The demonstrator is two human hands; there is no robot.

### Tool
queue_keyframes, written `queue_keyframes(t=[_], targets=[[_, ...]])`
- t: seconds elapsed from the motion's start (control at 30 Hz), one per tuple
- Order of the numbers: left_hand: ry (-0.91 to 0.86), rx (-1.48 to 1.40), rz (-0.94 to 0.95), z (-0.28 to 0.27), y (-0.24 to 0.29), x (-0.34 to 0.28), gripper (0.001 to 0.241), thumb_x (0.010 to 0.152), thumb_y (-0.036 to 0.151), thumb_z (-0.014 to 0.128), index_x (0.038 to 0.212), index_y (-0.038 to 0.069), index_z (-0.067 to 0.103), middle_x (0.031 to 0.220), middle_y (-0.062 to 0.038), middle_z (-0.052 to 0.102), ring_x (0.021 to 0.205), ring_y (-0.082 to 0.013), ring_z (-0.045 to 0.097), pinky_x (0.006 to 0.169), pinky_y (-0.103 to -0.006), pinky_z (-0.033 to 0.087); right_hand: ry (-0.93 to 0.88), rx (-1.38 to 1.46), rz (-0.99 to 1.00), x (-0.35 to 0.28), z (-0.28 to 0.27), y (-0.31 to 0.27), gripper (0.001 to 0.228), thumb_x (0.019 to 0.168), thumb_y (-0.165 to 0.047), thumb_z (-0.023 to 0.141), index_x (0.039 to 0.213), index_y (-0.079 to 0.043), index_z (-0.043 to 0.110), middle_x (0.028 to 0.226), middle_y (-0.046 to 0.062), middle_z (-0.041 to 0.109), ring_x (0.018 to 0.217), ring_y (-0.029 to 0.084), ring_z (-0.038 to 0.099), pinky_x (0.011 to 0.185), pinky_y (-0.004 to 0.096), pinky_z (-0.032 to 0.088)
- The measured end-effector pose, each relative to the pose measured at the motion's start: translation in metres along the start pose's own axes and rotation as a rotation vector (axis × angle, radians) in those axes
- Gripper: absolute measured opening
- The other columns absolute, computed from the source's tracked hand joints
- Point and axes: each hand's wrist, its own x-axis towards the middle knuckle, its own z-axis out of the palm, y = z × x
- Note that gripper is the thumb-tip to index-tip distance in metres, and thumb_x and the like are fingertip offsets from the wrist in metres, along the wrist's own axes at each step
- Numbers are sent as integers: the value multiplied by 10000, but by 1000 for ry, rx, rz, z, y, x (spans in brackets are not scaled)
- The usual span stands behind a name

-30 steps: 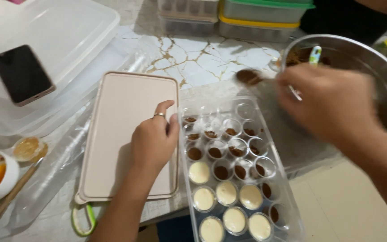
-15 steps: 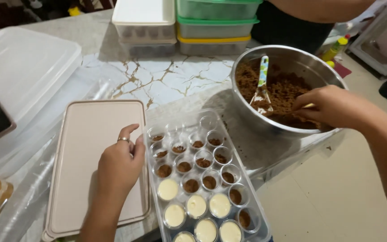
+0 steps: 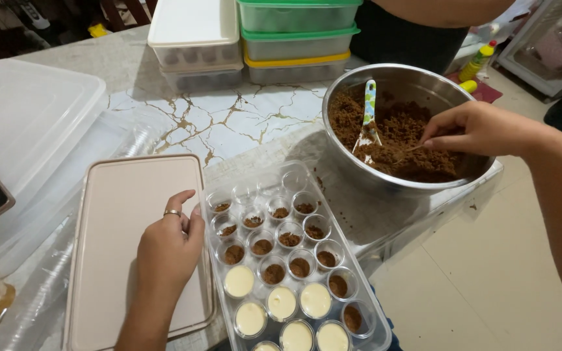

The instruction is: Fill small plastic cups with a brown crumbly mixture using a spoon.

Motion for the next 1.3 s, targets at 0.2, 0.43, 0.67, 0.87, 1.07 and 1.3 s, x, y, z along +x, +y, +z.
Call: queue_keyframes(t=[0.2, 0.43, 0.67, 0.87, 1.07, 1.3], targets=[[-32, 40, -33, -3, 5, 0, 372, 958, 257, 598, 1302, 128, 654, 587, -132, 632, 529, -300, 648, 569, -432, 513, 40, 33, 58, -9, -1, 0, 275, 905, -358, 755, 1107, -180, 809, 913, 52, 782, 739, 171, 739, 716, 363, 605], [-20, 32, -30, -2, 5, 0, 365, 957, 277, 596, 1292, 145, 657, 630, -131, 656, 567, -315, 671, 587, -446, 529, 145, 33, 40, -23, 7, -22, 261, 940, -348, 746, 1095, -148, 810, 788, 65, 763, 677, 159, 663, 640, 357, 525], [-98, 85, -102, -16, 19, -2, 404, 962, 314, 550, 1343, 200, 618, 655, -135, 676, 646, -362, 688, 603, -506, 530, 143, 209, -132, -45, 29, -97, 248, 916, -301, 733, 1024, -84, 787, 733, 62, 759, 641, 163, 635, 583, 366, 518], [20, 37, 67, 0, -3, -1, 370, 953, 282, 560, 1299, 199, 660, 647, -151, 676, 653, -384, 682, 645, -502, 537, 149, 70, -335, -38, 51, -183, 230, 881, -298, 739, 1005, -109, 780, 881, 56, 809, 709, 204, 772, 680, 349, 598], [55, 46, 102, 3, -8, 1, 343, 953, 264, 566, 1270, 180, 668, 660, -146, 690, 661, -381, 686, 646, -505, 537, 255, -103, -581, -5, 79, -225, 207, 856, -220, 709, 978, -58, 753, 854, 156, 767, 760, 339, 748, 699, 435, 589], [72, 39, 134, 7, -12, 1, 338, 951, 254, 577, 1266, 172, 668, 622, -136, 680, 616, -365, 681, 615, -493, 534, 333, -402, -575, -4, 113, -249, 106, 894, -140, 626, 885, -47, 676, 846, 111, 713, 706, 355, 704, 582, 480, 554]])
